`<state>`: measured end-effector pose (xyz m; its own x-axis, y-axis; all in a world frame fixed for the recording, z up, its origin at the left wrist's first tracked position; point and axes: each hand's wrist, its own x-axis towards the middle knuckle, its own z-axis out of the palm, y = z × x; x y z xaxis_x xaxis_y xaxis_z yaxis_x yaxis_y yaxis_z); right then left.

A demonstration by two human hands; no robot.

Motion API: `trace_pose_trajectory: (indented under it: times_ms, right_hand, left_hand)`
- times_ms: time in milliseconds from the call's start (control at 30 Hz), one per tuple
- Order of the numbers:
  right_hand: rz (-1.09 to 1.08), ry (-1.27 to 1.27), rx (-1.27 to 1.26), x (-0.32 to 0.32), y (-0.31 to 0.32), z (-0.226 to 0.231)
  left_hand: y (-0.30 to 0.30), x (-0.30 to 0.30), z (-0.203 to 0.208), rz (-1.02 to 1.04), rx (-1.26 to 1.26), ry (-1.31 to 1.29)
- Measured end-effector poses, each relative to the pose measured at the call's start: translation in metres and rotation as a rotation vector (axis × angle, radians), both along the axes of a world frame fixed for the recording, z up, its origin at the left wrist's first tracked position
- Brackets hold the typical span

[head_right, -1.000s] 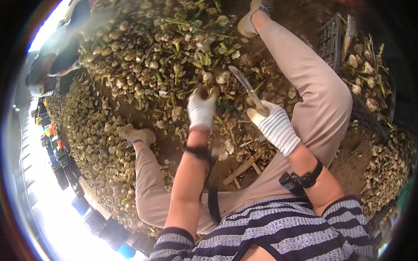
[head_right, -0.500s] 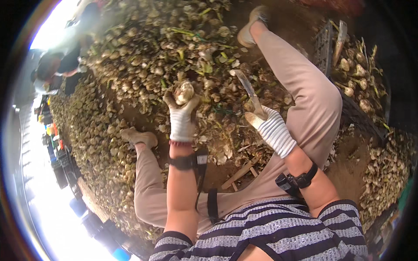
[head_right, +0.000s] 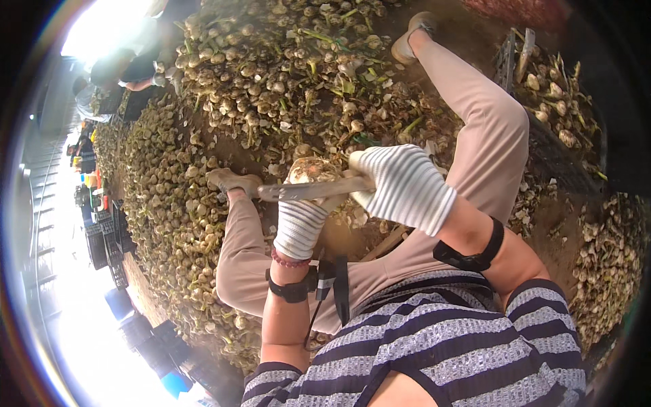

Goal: The person picks up garlic bulbs from a pile, trims the roots and stems using a knife, and places the finished bulbs into a crate.

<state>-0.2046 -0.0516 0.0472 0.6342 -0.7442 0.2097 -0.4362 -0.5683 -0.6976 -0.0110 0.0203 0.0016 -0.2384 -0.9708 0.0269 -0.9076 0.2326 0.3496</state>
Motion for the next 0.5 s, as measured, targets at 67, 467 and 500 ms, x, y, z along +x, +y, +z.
trace_pose_trajectory:
  times_ms: [67,467,500]
  right_hand:
    - [0.006,0.079,-0.015,0.001,0.005,0.004]
    - [0.045,0.164,-0.02,-0.003,-0.002,-0.016]
    - [0.031,0.159,-0.003,-0.004,-0.001,-0.014]
  left_hand:
    - [0.005,-0.005,-0.003,0.098,0.012,0.118]
    - [0.005,-0.018,0.015,0.193,0.234,0.489]
    - [0.006,-0.017,0.018,0.223,0.325,0.485]
